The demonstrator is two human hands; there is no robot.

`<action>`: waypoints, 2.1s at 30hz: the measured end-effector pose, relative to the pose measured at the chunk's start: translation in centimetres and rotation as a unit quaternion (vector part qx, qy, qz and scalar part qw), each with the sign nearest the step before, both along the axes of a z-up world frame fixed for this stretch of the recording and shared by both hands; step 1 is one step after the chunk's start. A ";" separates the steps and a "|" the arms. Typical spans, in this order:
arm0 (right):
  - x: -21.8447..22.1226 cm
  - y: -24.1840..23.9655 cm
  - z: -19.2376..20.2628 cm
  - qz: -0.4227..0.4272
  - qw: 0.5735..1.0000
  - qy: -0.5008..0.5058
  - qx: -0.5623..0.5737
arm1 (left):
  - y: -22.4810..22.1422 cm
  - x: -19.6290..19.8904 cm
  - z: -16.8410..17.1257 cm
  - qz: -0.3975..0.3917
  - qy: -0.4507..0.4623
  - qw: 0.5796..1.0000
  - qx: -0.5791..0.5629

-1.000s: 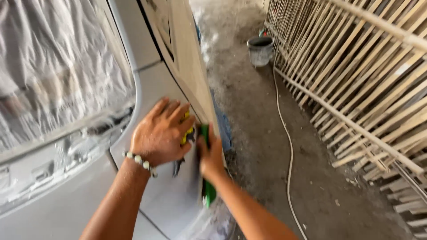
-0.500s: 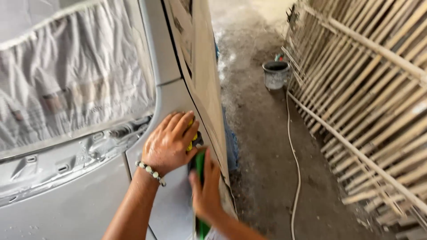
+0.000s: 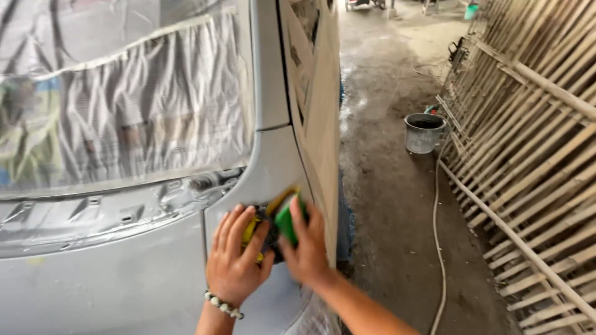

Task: The person scrubs the front fender and hood area of a white car using a green sanding block and a yellow sponge. They repeatedly dip the tools into a bucket of water and continue scrubbing the surface.

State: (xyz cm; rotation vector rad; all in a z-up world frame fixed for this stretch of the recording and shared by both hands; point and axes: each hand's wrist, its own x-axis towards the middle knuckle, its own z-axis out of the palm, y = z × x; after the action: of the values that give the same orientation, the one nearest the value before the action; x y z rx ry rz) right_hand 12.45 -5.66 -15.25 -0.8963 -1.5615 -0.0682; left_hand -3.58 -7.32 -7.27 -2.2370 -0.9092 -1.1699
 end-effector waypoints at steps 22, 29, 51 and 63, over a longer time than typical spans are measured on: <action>3.2 4.7 7.6 0.029 0.996 -0.085 0.012 | -0.4 3.0 -2.7 0.076 -0.093 0.993 0.004; 4.6 4.7 7.3 0.128 0.990 -0.052 -0.023 | 0.7 7.3 -3.6 0.220 -0.184 0.956 0.062; 8.7 4.8 4.6 0.336 0.934 -0.051 -0.115 | -0.7 10.6 -4.9 0.190 -0.392 0.900 -0.020; 7.8 1.2 4.9 0.308 0.939 -0.002 -0.155 | -1.1 9.0 -8.3 0.149 -0.450 0.879 0.055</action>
State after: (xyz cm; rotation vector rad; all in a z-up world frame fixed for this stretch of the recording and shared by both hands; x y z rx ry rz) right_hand 20.22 -4.42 -10.33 -0.6043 -1.8219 0.6394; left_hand 5.38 -8.44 -15.53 -1.3169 -1.3998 -2.0660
